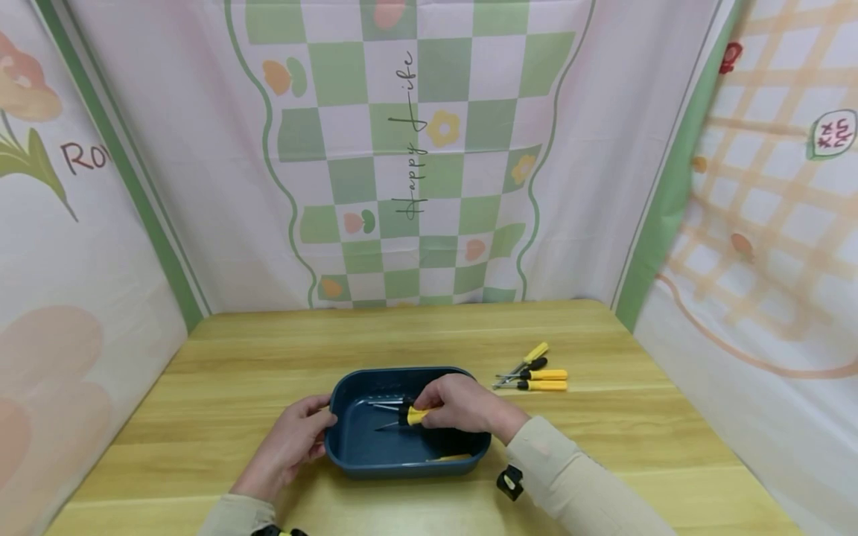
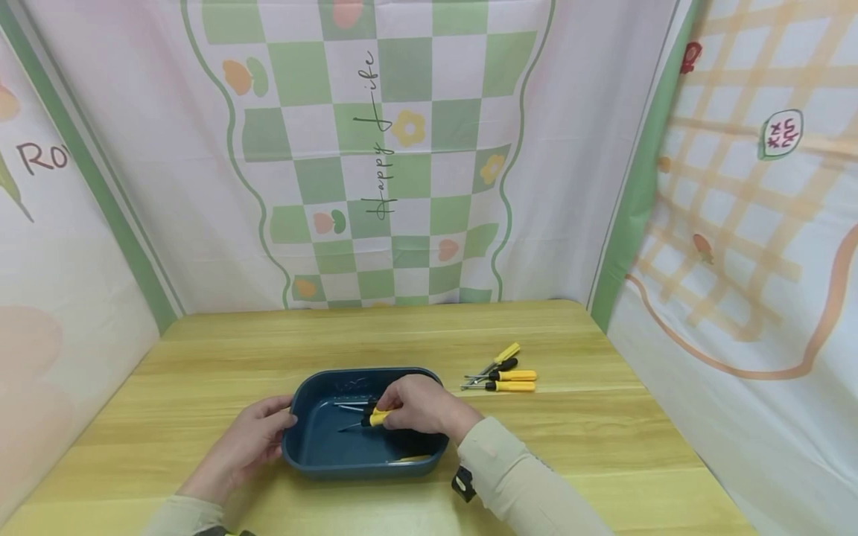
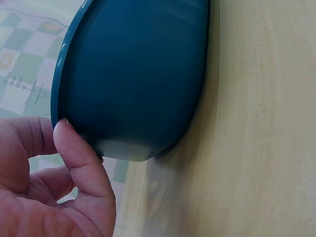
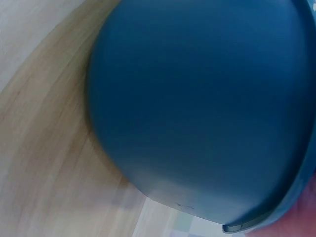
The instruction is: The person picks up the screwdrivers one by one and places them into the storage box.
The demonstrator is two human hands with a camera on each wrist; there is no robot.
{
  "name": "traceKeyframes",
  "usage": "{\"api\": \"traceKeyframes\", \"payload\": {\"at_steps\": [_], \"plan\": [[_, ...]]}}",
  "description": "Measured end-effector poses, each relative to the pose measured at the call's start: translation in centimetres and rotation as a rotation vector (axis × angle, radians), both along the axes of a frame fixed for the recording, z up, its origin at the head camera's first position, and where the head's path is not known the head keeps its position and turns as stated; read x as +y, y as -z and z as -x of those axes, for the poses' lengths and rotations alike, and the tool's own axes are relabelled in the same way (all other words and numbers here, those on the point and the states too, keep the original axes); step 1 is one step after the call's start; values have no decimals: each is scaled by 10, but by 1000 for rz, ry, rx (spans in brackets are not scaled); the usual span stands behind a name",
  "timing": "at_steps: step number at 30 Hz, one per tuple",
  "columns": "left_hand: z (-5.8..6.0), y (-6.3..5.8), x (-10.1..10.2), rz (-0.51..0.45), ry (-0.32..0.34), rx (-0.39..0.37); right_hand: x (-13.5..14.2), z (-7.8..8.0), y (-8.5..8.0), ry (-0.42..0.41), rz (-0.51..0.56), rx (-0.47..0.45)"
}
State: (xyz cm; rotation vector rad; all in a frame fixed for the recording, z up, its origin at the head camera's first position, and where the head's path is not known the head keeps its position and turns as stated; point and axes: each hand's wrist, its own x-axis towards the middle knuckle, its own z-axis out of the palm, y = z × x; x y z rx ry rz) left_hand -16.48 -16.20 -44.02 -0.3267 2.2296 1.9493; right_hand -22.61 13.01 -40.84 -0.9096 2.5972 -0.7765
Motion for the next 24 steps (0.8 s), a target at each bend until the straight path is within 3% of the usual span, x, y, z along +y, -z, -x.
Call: {"api": "traceKeyframes", "payload": {"at_steps": [24], "plan": [[0, 0, -1, 0, 7, -1, -1, 0, 0, 10, -12, -3]]}}
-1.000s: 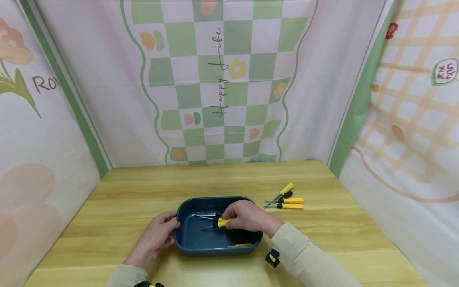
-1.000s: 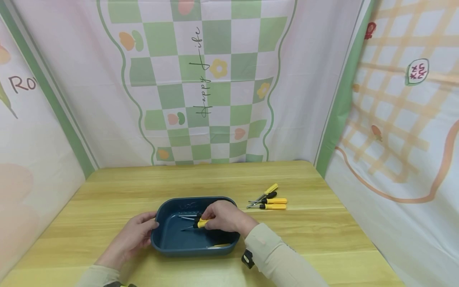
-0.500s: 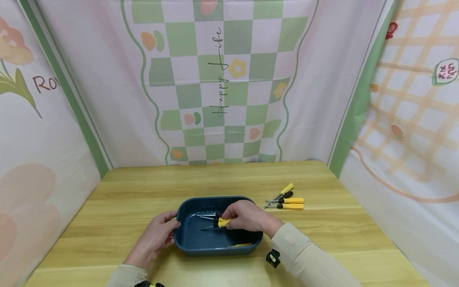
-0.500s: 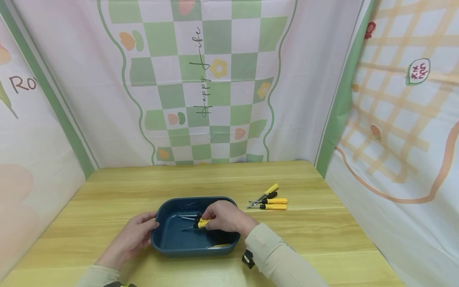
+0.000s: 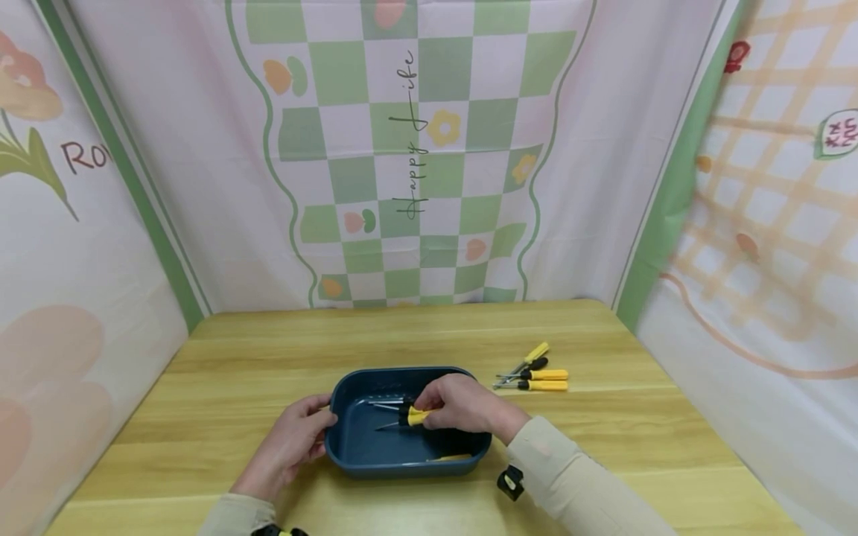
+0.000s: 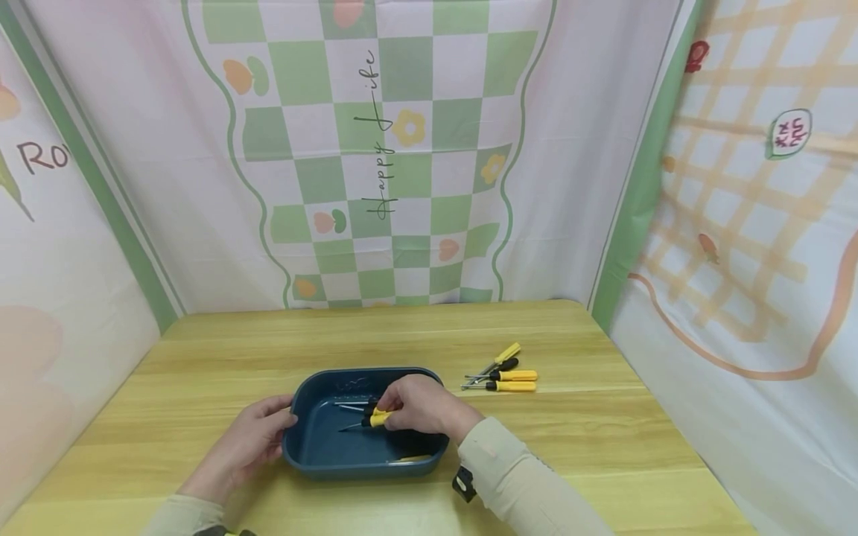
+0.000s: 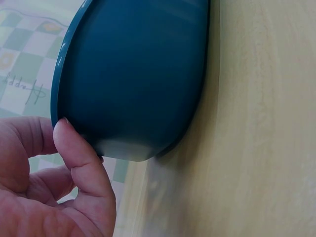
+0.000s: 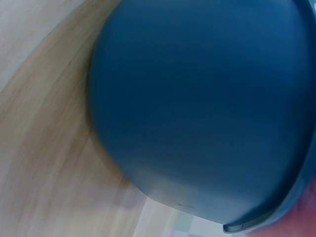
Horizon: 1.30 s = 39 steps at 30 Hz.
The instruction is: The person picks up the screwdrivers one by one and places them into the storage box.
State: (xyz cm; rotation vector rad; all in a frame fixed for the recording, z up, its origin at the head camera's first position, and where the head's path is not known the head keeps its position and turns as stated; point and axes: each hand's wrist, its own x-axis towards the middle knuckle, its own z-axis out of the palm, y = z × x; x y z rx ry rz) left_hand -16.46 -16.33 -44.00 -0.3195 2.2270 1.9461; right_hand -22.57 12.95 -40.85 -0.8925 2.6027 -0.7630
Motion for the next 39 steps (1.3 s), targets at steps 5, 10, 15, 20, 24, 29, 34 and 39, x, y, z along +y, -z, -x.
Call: {"api": "traceKeyframes", "payload": {"at_steps": [5, 10, 15, 20, 24, 29, 34, 39], "plan": [[0, -1, 1, 0, 2, -3, 1, 0, 0, 1, 2, 0], [0, -1, 2, -6, 5, -8, 3, 0, 3, 7, 8, 0], [-1, -2, 3, -5, 2, -7, 5, 0, 3, 7, 18, 0], [-1, -2, 4, -6, 4, -2, 5, 0, 3, 14, 27, -11], [-1, -2, 5, -13, 4, 6, 5, 0, 3, 15, 40, -11], [-2, -1, 4, -19, -3, 7, 5, 0, 3, 13, 56, -10], [-1, 0, 4, -16, -3, 3, 6, 0, 2, 13, 69, -23], [-1, 0, 4, -19, -10, 3, 8, 0, 2, -1, 96, -29]]}}
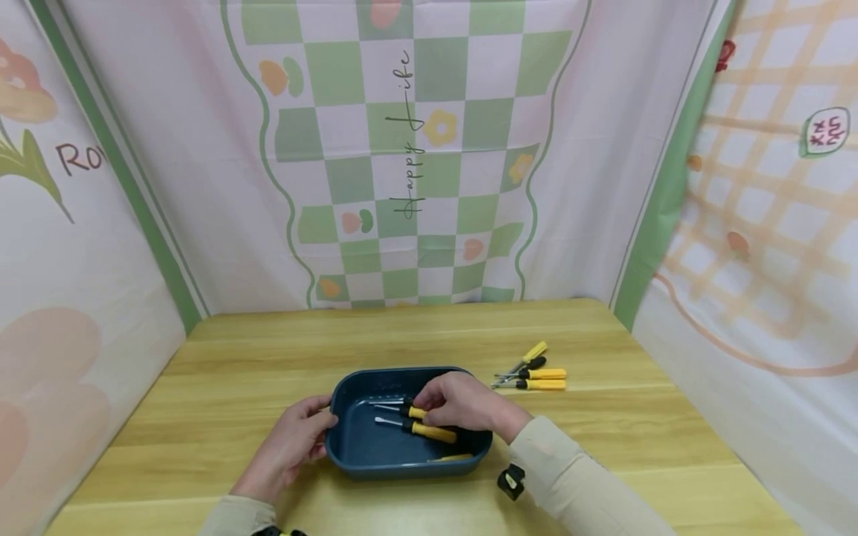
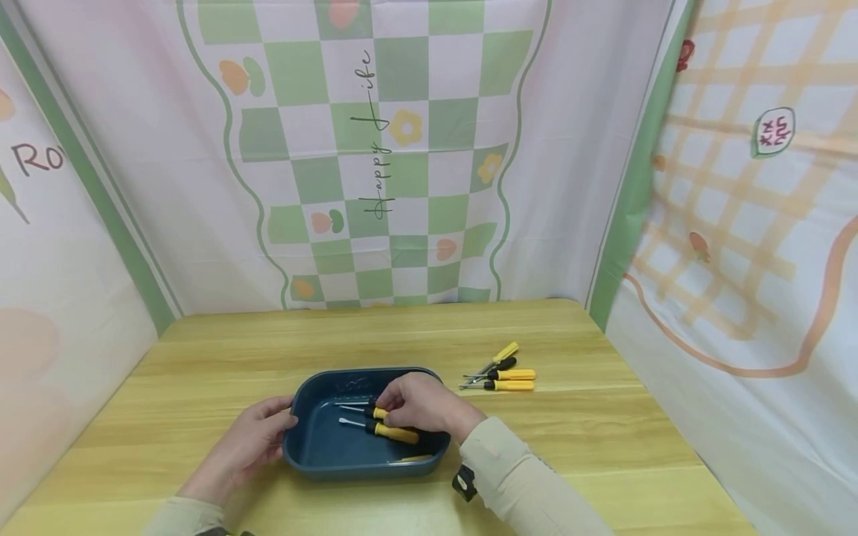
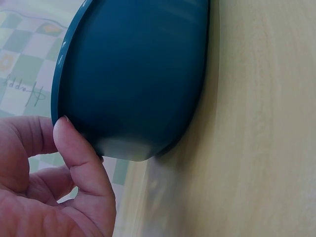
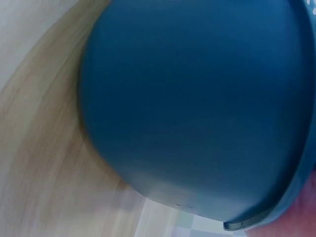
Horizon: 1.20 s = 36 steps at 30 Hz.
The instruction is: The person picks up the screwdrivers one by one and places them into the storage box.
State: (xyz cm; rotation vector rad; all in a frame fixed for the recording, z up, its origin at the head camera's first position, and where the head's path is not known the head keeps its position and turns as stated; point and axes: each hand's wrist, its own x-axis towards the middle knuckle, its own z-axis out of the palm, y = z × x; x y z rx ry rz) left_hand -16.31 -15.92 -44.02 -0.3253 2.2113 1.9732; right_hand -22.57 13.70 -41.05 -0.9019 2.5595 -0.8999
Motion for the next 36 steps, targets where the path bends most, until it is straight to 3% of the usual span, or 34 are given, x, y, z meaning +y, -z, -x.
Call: {"api": "traceKeyframes", "payload": {"at_steps": [20, 36], "plan": [[-1, -1, 0, -4, 2, -3, 7, 2, -3, -23, 144, -154], [0, 0, -1, -5, 12, 9, 14, 2, -9, -16, 190, -178]]}}
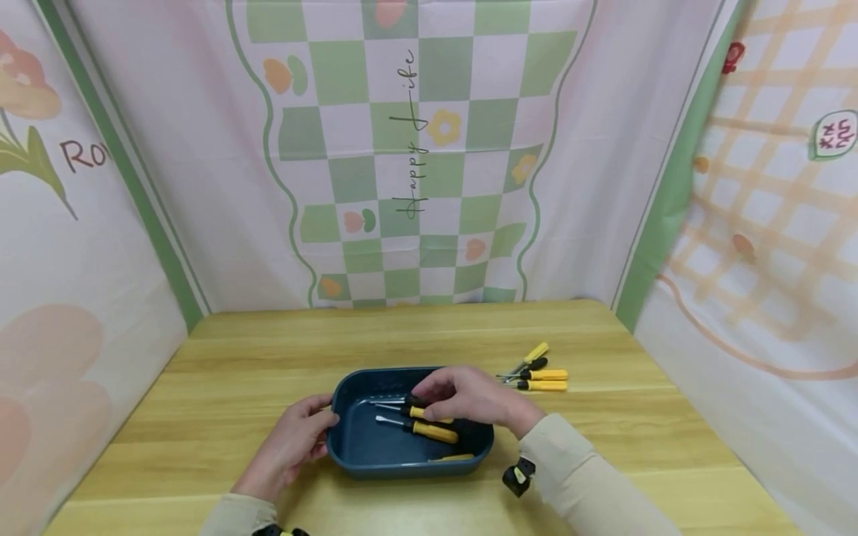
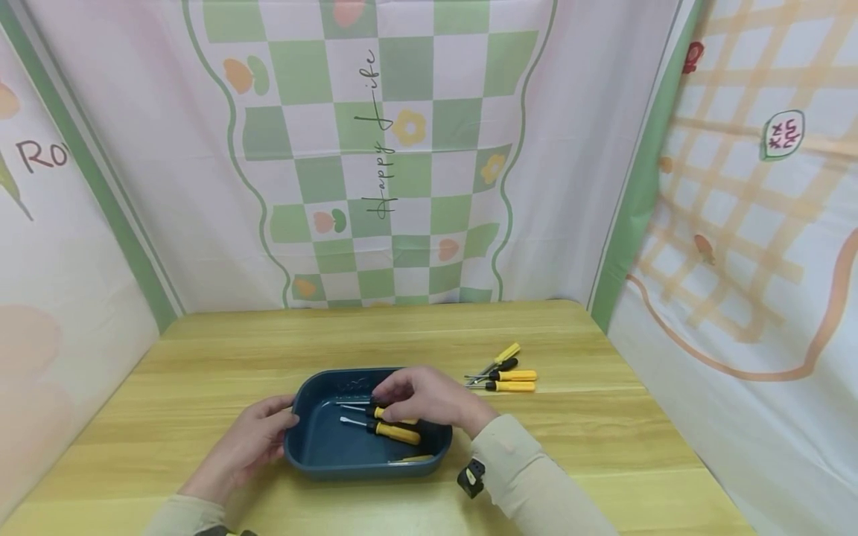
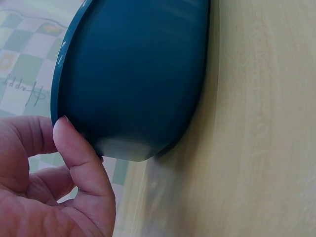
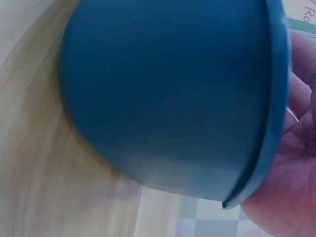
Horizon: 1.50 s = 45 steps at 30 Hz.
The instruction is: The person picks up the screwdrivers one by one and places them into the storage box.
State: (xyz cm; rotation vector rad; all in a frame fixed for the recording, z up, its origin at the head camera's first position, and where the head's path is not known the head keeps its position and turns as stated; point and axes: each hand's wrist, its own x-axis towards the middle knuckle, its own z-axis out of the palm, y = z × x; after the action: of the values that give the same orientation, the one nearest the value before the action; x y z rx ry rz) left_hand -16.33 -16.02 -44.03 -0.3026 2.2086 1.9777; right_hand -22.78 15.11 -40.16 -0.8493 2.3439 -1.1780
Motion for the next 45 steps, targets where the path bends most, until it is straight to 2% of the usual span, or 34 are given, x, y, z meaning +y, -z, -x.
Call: {"api": "traceKeyframes", "payload": {"at_steps": [19, 30, 45], "plan": [[-3, -1, 0, -10, 0, -9, 24, -2, -8, 47, 52, -37], [-3, -1, 1, -9, -5, -11, 40, 2, -10, 68, 71, -3], [-3, -1, 1, -3, -4, -7, 64, 5, -13, 138, 51, 51]]}}
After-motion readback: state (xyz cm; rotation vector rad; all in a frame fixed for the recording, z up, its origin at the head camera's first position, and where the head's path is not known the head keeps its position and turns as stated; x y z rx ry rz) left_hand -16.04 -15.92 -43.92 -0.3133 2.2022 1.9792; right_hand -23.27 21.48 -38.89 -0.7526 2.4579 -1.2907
